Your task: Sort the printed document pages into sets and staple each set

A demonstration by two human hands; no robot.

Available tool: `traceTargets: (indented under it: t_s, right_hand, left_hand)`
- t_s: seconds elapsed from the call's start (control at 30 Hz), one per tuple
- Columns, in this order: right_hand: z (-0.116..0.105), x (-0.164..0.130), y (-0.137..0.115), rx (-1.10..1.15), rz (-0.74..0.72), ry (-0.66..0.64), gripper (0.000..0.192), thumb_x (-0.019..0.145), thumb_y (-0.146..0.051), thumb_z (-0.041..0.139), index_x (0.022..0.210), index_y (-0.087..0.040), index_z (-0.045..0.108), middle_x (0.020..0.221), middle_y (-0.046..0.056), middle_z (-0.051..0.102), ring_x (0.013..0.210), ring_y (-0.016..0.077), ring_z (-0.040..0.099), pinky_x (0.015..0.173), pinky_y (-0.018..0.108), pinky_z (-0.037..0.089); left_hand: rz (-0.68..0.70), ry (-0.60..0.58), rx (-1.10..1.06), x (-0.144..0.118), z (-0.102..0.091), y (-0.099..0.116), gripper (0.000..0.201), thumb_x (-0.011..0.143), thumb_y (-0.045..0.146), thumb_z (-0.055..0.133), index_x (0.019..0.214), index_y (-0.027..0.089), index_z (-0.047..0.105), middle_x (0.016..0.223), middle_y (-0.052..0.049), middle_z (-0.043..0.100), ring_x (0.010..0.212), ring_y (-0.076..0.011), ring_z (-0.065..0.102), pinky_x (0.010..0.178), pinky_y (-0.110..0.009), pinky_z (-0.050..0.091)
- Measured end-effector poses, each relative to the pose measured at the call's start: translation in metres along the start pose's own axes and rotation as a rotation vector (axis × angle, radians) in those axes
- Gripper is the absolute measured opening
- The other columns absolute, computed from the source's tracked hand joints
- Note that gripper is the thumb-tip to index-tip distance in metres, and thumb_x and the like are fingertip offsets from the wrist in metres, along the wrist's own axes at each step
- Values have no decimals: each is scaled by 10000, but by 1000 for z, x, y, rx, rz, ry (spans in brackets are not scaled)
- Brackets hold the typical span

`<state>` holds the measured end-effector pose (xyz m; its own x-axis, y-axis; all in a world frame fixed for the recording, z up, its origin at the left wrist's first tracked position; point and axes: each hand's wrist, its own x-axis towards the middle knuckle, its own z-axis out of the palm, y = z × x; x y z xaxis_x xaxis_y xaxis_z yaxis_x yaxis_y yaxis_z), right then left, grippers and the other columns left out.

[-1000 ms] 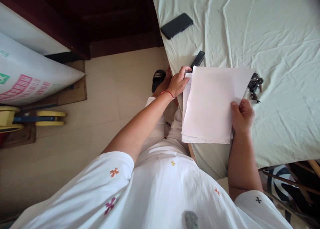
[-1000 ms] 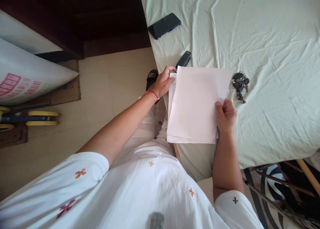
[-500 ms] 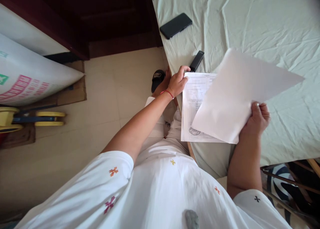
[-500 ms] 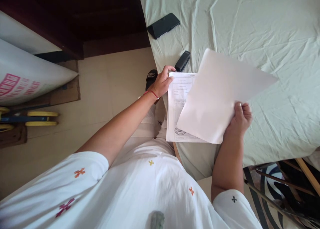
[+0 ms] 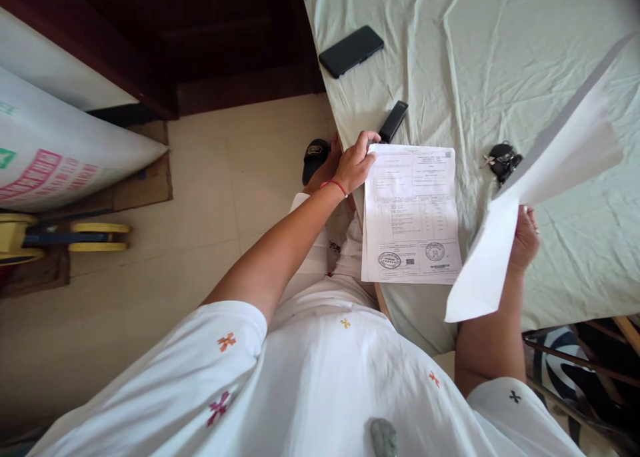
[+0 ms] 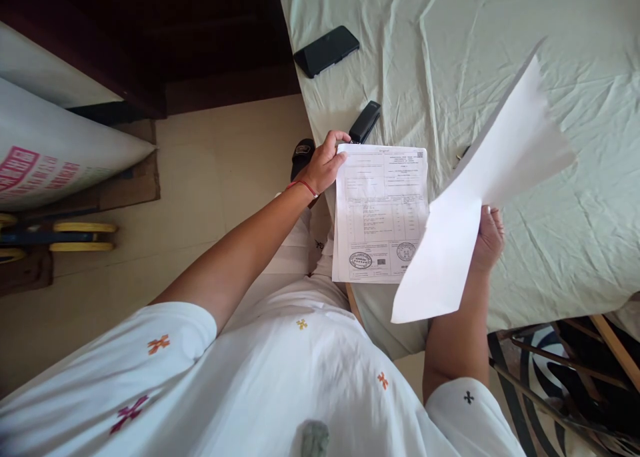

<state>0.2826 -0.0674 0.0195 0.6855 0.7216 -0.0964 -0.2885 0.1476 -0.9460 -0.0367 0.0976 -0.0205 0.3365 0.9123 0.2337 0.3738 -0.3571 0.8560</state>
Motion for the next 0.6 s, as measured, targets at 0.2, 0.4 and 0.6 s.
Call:
traceTargets:
  t_s: [0.2,0.4,0.6]
  right_hand:
    - [7,-5,1,77,-20,-29,159,913,-176,667,755,-175,654,852,11,739,759,100,675,743,215,561]
    - [1,1,7,88,-39,-84,112,868,-193,690,757,-186,671,863,13,757,782,108,680,770,224,572]
    - [6,-1,10,25,-82,-39,159,743,-265,797,757,-189,658,860,22,721,790,126,648,803,255,543]
  left_hand:
    - [5,11,9,0,1,-1,341,946,256,469,1281,226,524,1165,-87,722,1162,-268,665,1061,-423,470]
    - [-7,16,-2,0,1,0,338,932,239,471,1265,230,529,1134,-77,721,1104,-261,675,1042,-425,478]
    - [-11,13,-3,0,0,1,330,951,273,476,1274,242,536,1123,-71,720,1142,-266,665,1060,-419,467]
